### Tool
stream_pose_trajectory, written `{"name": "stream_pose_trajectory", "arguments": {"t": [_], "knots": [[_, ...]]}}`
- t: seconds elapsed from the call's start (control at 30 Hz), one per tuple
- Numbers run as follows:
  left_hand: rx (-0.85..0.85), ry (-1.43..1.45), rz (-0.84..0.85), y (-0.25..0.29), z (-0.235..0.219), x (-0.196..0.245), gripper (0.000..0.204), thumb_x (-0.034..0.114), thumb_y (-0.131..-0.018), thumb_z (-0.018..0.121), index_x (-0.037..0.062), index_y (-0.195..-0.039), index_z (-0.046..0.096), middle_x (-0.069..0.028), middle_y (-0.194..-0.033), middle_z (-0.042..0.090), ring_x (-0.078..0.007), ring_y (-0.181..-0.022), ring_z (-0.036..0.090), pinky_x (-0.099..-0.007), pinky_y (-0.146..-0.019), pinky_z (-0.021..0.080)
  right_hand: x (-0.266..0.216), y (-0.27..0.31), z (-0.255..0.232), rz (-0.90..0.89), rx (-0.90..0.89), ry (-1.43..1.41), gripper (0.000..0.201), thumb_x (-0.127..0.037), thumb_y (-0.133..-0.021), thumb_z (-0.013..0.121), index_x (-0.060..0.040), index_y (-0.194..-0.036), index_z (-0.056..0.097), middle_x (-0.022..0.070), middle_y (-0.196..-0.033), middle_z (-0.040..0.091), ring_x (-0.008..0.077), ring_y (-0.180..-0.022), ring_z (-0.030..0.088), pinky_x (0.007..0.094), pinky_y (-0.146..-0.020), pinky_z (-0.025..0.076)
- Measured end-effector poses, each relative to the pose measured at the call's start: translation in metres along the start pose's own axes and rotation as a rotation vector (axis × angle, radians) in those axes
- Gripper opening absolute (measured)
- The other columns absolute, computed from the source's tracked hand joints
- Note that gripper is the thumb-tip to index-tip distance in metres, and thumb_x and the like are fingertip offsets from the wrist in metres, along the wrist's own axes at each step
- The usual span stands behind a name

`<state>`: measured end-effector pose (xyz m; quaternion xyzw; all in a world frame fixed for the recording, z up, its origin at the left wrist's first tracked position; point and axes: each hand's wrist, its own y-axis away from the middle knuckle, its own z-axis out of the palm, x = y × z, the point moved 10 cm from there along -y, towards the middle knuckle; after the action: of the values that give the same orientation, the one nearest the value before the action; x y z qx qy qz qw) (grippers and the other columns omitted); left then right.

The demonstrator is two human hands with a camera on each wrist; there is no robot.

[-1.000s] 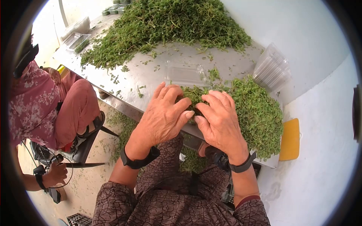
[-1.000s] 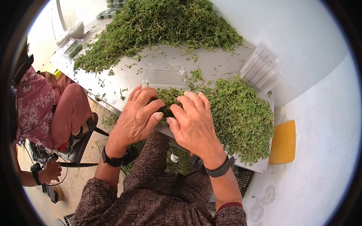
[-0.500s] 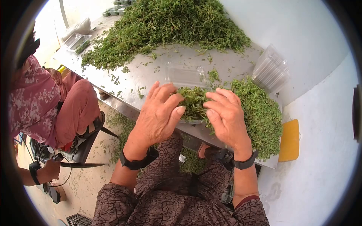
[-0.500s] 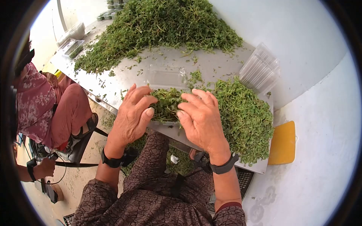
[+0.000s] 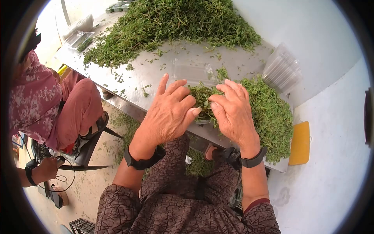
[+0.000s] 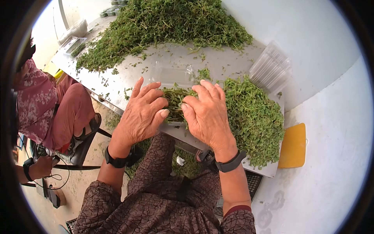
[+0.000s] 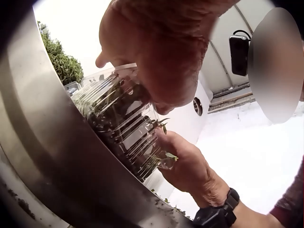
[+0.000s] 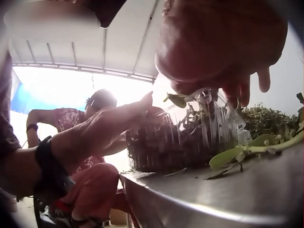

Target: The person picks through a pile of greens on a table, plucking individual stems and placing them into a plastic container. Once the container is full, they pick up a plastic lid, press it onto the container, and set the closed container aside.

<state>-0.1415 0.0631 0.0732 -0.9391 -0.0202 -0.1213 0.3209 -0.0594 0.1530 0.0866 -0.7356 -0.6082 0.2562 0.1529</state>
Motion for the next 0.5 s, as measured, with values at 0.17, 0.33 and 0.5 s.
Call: {"name": "stream_pose_trajectory", "arguments": {"t": [0.17,0.33,0.5], "knots": [[-0.039,0.040,-0.054,-0.001,0.004,-0.005,0.029,0.031,-0.098,0.050,0.0050,-0.097,0.063,-0.0145,-0.105,0.059,-0.0375,-0.124,0.050,-0.0608,-0.114,0.023,0.008,0.004,-0.005,0.049,-0.022,-0.049,0.025,-0.023,-0.090,0.060,-0.0040,-0.102,0.072,0.0202,-0.121,0.062,0.0391,-0.124,0.049,0.0511,-0.109,0.031],[0.049,0.206,-0.102,0.009,-0.018,-0.015,0.036,0.035,-0.100,0.043,0.0067,-0.107,0.066,-0.0167,-0.119,0.058,-0.0374,-0.131,0.046,-0.0580,-0.116,0.022,0.015,0.014,-0.041,0.081,0.057,-0.087,0.029,-0.016,-0.085,0.065,-0.0047,-0.111,0.070,0.0200,-0.130,0.059,0.0377,-0.128,0.048,0.0469,-0.107,0.037],[0.045,0.203,-0.080,0.022,-0.026,-0.021,0.043,0.042,-0.100,0.042,0.0093,-0.116,0.066,-0.0157,-0.131,0.057,-0.0368,-0.135,0.044,-0.0564,-0.117,0.022,0.022,0.033,-0.046,0.172,0.018,-0.139,0.035,-0.006,-0.074,0.073,-0.0062,-0.109,0.071,0.0163,-0.131,0.060,0.0368,-0.130,0.048,0.0460,-0.108,0.040]]}}
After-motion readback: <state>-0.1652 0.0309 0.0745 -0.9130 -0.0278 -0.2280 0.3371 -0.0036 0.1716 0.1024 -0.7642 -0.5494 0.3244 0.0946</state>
